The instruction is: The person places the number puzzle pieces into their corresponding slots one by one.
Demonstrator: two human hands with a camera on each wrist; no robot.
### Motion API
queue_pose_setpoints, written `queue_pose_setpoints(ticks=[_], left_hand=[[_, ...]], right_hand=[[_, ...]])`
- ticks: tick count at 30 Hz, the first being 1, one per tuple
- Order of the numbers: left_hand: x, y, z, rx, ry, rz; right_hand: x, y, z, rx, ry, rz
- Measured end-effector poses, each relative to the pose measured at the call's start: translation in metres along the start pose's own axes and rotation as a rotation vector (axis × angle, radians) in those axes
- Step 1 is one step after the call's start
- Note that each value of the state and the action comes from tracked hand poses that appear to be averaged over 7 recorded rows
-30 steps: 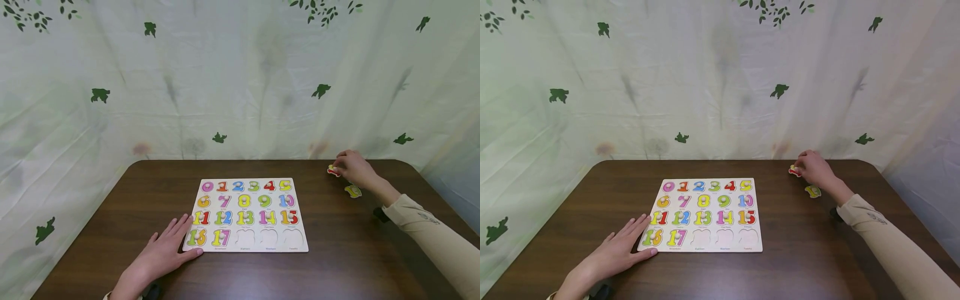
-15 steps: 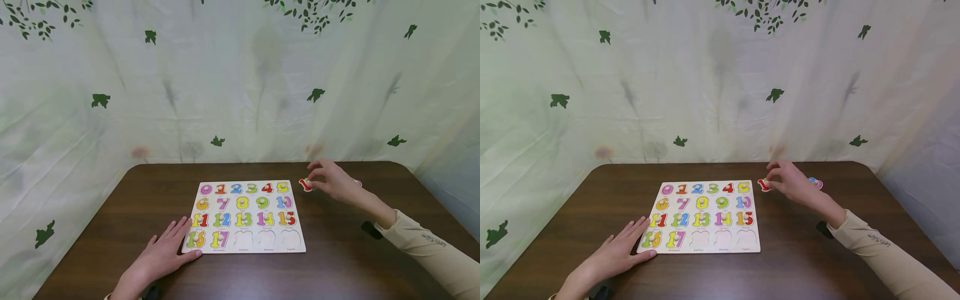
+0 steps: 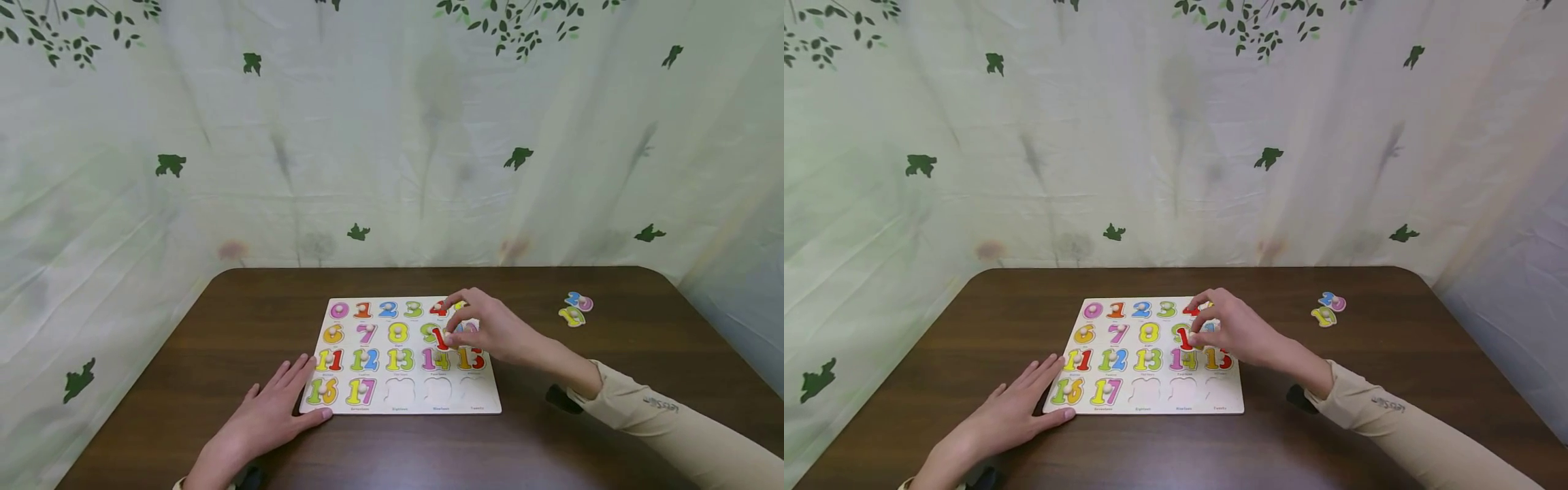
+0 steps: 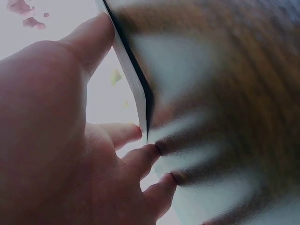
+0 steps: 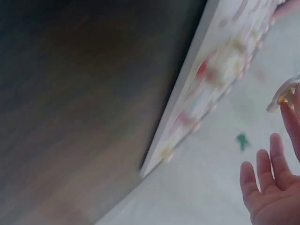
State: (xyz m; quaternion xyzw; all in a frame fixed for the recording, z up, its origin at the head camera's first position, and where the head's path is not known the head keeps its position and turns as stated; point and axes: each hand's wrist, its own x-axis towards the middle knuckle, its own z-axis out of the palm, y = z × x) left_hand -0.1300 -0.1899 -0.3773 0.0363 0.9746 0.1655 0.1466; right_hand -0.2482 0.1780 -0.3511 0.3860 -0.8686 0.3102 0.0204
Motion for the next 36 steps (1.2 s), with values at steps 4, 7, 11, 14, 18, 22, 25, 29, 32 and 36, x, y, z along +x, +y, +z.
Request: queue_pose_setpoints(ticks=[4,7,11,14,18,22,25,29,32,36], left_hand=[[0.000,0.000,0.001,-0.002,0.003,-0.004],[-0.001,0.001,0.000,-0.007,0.001,-0.009],[-0.001,0.002,0.000,-0.008,0.000,-0.011],[-0.001,0.001,0.000,-0.007,0.003,-0.008],[-0.001,0.001,0.000,-0.003,0.004,-0.006],[0.000,0.000,0.001,0.003,0.001,-0.010],[0.001,0.000,0.002,0.006,-0.001,-0.012],[0.001,0.000,0.001,0.004,-0.001,-0.014],[0.000,0.001,0.001,0.006,0.000,-0.014],[0.001,0.001,0.000,0.009,0.000,-0.014]], right_hand=[[0.008,-0.012,0.016,0.033,-0.047,-0.026],[0.012,-0.020,0.027,0.060,-0.095,-0.039],[0.016,-0.031,0.040,0.076,-0.155,-0.030],[0.019,-0.037,0.048,0.063,-0.192,-0.043],[0.022,-0.041,0.057,0.020,-0.227,-0.074],[0.024,-0.044,0.063,-0.019,-0.247,-0.076],[0.026,-0.045,0.065,-0.033,-0.264,-0.057],[0.027,-0.046,0.067,-0.043,-0.268,-0.040],[0.027,-0.047,0.069,-0.048,-0.264,-0.039],[0.026,-0.047,0.069,-0.045,-0.264,-0.028]])
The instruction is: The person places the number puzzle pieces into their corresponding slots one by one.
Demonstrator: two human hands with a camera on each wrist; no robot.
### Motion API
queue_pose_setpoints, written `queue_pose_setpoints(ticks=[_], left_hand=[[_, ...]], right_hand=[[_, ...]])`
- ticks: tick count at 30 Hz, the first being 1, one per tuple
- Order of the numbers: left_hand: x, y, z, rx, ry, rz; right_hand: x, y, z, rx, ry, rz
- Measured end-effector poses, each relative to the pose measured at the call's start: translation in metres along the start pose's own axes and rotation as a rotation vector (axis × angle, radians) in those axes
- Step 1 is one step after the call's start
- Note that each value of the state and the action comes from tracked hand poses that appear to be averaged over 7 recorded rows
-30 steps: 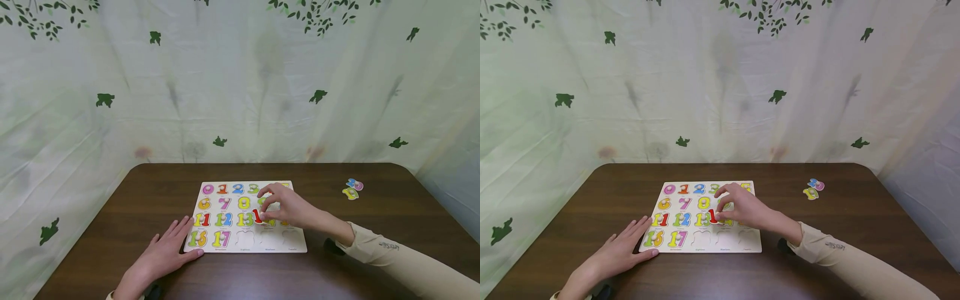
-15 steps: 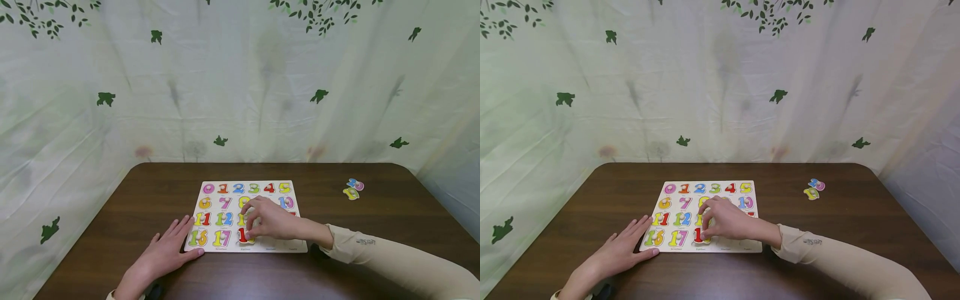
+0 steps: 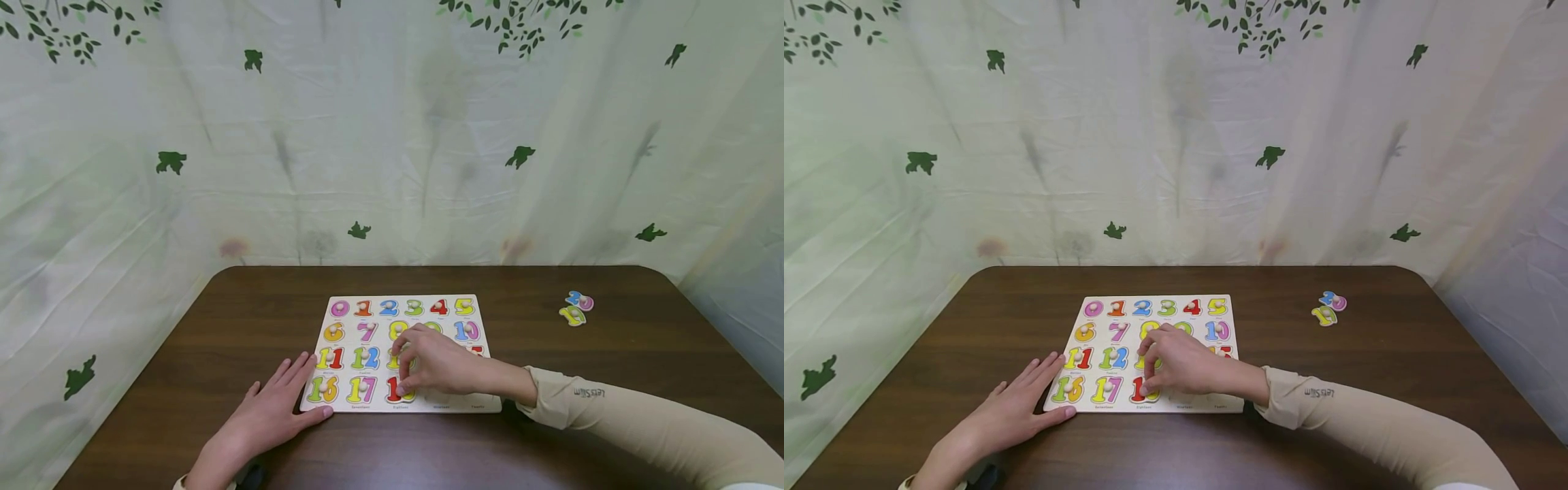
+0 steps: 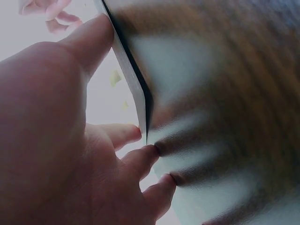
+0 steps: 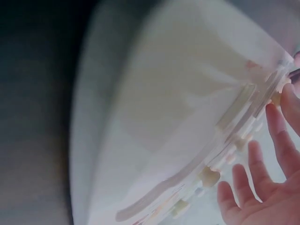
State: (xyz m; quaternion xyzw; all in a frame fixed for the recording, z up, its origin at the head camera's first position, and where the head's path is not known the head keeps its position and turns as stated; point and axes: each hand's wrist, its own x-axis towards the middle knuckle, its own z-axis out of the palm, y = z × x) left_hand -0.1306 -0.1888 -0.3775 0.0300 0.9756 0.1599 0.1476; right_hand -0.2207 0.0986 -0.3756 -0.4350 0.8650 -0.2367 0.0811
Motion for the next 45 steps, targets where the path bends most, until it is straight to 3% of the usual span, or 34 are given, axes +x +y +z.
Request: queue_pose_setpoints(ticks=[12,20,30,37,45], left_hand=[[0.001,-0.001,0.001,0.001,-0.005,-0.004],[0.002,0.001,0.000,-0.006,-0.012,0.003],[-0.001,0.000,-0.001,-0.005,0.003,0.016],[-0.003,-0.001,0.001,0.000,0.007,0.017],[0.000,-0.001,0.001,0.006,-0.007,0.015]], right_hand=[[0.001,0.000,-0.002,0.011,-0.030,-0.012],[-0.010,0.012,-0.017,0.119,-0.054,-0.038],[-0.037,0.026,-0.047,0.246,0.079,0.022],[-0.069,0.036,-0.069,0.223,0.209,0.097],[-0.114,0.068,-0.090,0.195,0.339,0.195]])
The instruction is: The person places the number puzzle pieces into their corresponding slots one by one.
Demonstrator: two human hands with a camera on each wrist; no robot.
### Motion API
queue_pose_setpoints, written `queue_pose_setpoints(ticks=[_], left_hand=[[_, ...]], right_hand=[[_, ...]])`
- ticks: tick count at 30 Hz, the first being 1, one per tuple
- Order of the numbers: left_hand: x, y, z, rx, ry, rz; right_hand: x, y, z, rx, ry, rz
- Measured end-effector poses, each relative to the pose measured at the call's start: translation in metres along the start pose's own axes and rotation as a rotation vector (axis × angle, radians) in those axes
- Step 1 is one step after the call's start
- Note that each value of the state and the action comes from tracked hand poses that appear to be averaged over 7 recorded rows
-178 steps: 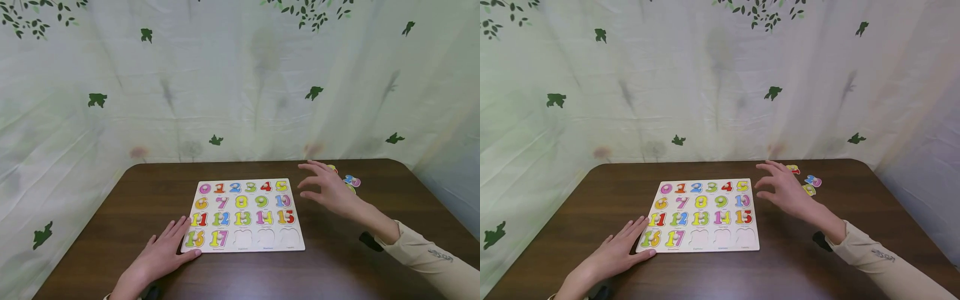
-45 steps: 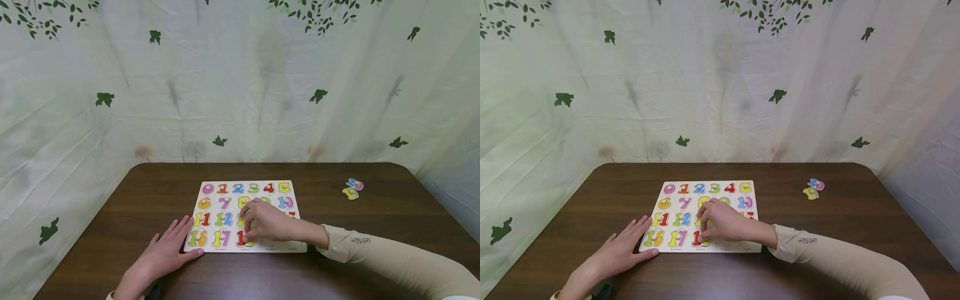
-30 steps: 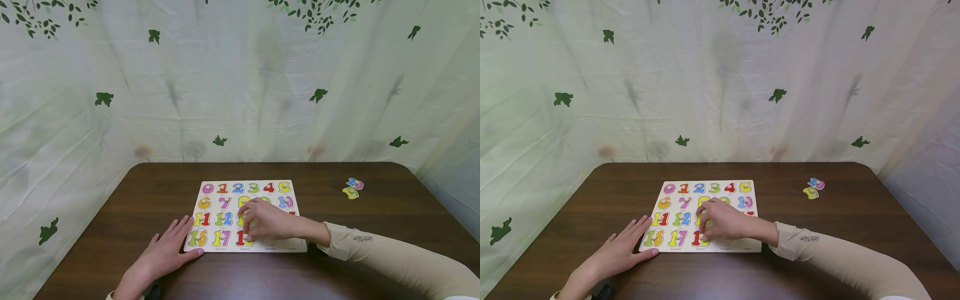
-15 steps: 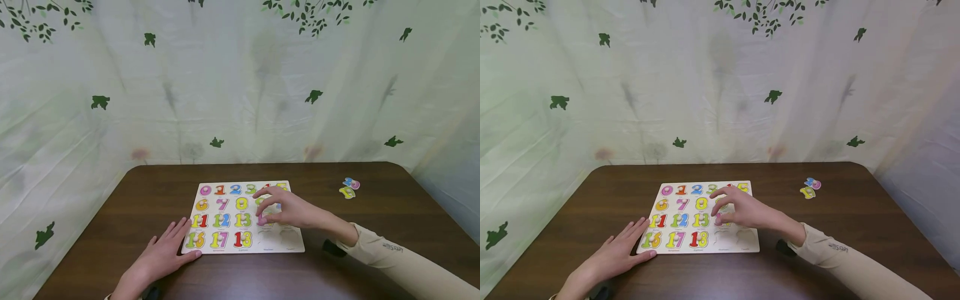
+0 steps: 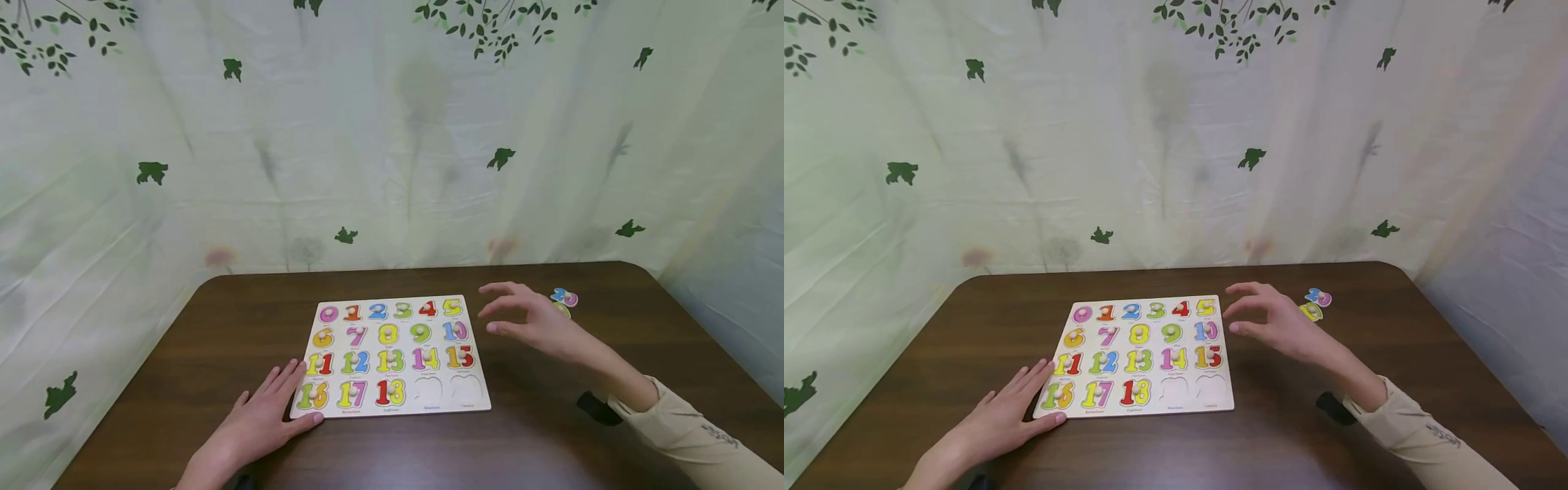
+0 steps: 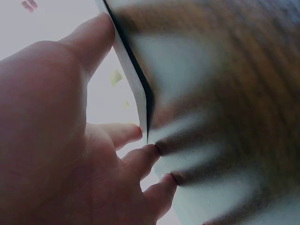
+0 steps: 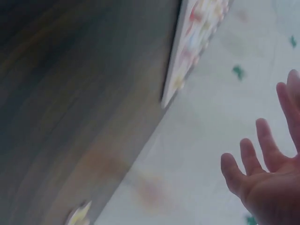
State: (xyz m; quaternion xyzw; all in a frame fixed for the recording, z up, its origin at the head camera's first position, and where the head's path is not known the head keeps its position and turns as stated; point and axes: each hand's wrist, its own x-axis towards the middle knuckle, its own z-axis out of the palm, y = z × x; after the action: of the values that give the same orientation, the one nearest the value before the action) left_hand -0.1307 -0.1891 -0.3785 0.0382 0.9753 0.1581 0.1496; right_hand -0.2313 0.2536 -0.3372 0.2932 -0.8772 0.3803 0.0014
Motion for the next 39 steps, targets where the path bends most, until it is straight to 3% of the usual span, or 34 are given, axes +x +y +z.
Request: queue_pose_setpoints(ticks=[7,18,24,30,39], left_hand=[[0.001,-0.001,-0.001,0.002,-0.009,-0.014],[0.001,-0.001,0.000,0.006,-0.009,-0.015],[0.001,-0.001,0.001,0.012,-0.005,-0.013],[0.001,-0.001,0.000,0.008,-0.002,-0.008],[0.001,0.000,0.000,0.005,-0.008,-0.014]], right_hand=[[-0.017,0.033,-0.030,-0.054,0.013,0.100],[-0.031,0.098,-0.068,-0.172,-0.004,0.090],[-0.033,0.125,-0.080,-0.179,-0.032,0.145],[-0.028,0.138,-0.086,-0.211,-0.074,0.179],[-0.020,0.139,-0.083,-0.242,-0.131,0.208]])
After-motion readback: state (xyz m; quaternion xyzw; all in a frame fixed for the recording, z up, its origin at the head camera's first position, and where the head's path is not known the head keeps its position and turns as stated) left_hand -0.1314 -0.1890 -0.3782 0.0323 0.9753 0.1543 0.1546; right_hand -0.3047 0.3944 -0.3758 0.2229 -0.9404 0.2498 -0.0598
